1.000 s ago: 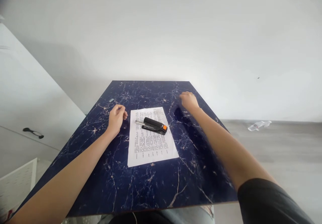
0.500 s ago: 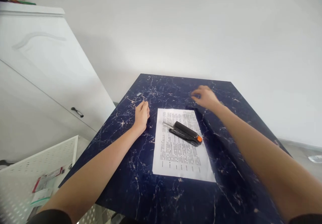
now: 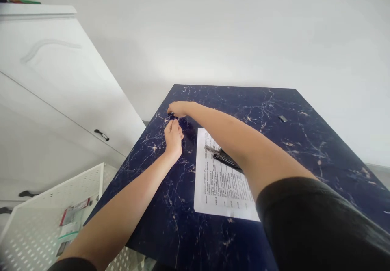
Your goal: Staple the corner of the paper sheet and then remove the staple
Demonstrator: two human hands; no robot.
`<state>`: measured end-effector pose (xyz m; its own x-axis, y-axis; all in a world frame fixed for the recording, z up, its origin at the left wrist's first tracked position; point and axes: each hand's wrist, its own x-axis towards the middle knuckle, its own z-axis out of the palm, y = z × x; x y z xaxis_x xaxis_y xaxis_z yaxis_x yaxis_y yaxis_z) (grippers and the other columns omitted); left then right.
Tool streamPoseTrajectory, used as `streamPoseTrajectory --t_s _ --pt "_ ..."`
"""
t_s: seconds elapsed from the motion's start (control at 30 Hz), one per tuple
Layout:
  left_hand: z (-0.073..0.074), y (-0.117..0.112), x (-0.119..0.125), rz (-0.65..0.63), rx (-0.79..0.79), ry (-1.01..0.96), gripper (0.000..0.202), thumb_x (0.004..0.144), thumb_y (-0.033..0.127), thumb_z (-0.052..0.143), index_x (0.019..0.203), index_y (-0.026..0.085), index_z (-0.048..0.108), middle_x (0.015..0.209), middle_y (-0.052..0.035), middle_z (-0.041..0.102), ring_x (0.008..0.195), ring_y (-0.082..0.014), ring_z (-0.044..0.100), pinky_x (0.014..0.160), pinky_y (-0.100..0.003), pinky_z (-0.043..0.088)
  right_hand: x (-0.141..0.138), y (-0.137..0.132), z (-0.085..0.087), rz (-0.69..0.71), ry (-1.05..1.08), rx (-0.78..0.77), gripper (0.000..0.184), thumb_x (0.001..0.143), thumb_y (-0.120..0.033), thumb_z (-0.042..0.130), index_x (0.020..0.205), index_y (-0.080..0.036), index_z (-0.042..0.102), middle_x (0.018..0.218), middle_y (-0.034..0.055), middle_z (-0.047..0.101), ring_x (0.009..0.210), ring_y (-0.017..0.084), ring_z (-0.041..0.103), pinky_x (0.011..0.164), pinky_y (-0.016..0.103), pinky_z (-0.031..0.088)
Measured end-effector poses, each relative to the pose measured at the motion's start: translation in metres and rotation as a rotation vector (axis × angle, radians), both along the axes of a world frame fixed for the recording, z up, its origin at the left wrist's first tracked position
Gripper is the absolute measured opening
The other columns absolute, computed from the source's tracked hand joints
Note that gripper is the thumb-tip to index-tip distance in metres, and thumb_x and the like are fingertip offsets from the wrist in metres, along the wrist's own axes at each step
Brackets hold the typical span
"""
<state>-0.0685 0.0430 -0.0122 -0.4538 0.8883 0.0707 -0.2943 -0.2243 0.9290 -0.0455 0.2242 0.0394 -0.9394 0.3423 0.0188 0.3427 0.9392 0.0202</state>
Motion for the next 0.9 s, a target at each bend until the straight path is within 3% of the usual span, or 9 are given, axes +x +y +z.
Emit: streamPoseTrajectory --t_s 0.13,0.27,0.37,0.43,0.5,0.63,0.9 --pt "-0.002 -0.001 -0.001 0.030 0.043 0.077 0.047 0.101 0.053 0.056 0.071 0.023 0.034 0.060 0.0058 0.032 0.048 -0.0079 0.031 0.044 -0.024 0.027 0.041 -0.008 -0.004 -0.064 -0.021 0.006 0.040 0.086 -0.005 0.064 0.120 -0.019 0.078 0.117 0.0125 0.075 0.104 0.026 0.068 0.084 0.033 0.047" --pt "-0.003 -0.001 0.000 0.017 0.127 0.246 0.032 0.102 0.046 0.055 0.081 0.022 0.050 0.070 0.0012 0.052 0.059 -0.0108 0.053 0.052 -0.025 0.045 0.091 -0.028 0.006 -0.249 0.077 -0.011 0.033 0.077 -0.003 0.068 0.105 -0.017 0.081 0.105 0.0125 0.077 0.095 0.027 0.071 0.082 0.033 0.049" --pt "-0.001 -0.002 0.004 -0.045 0.193 0.380 0.017 0.096 0.036 0.068 0.101 0.022 0.058 0.101 -0.0062 0.067 0.091 -0.0163 0.069 0.077 -0.031 0.060 0.122 -0.056 0.025 -0.402 0.343 -0.225 0.023 0.073 -0.009 0.073 0.095 -0.015 0.079 0.088 0.0072 0.077 0.085 0.024 0.072 0.078 0.030 0.052" --pt "0.002 -0.005 0.009 -0.122 0.225 0.462 0.026 0.092 0.030 0.073 0.113 0.024 0.058 0.119 -0.0095 0.068 0.108 -0.0199 0.070 0.095 -0.038 0.060 0.139 -0.080 0.038 -0.482 0.508 -0.396 0.020 0.071 -0.016 0.077 0.090 -0.015 0.078 0.079 0.0039 0.075 0.079 0.021 0.071 0.074 0.029 0.053" --pt "0.006 -0.009 0.014 -0.225 0.264 0.509 0.031 0.092 0.028 0.073 0.119 0.026 0.058 0.123 -0.0100 0.070 0.113 -0.0217 0.071 0.102 -0.043 0.058 0.153 -0.106 0.048 -0.532 0.598 -0.520 0.018 0.069 -0.022 0.079 0.086 -0.016 0.078 0.075 0.0025 0.074 0.074 0.020 0.070 0.071 0.029 0.054" --pt "0.010 -0.019 0.024 -0.335 0.292 0.543 0.020 0.090 0.028 0.074 0.107 0.022 0.067 0.107 -0.0076 0.076 0.101 -0.0220 0.075 0.099 -0.044 0.060 0.176 -0.145 0.048 -0.580 0.672 -0.635 0.014 0.065 -0.023 0.081 0.077 -0.018 0.077 0.072 0.0023 0.073 0.071 0.020 0.070 0.065 0.030 0.054" --pt "0.015 -0.026 0.023 -0.458 0.237 0.613 0.022 0.082 0.035 0.081 0.097 0.020 0.076 0.094 -0.0071 0.080 0.089 -0.0239 0.077 0.088 -0.040 0.063 0.197 -0.181 0.021 -0.631 0.869 -0.707 0.009 0.069 -0.025 0.084 0.070 -0.021 0.075 0.073 0.0035 0.075 0.071 0.020 0.070 0.069 0.035 0.057"
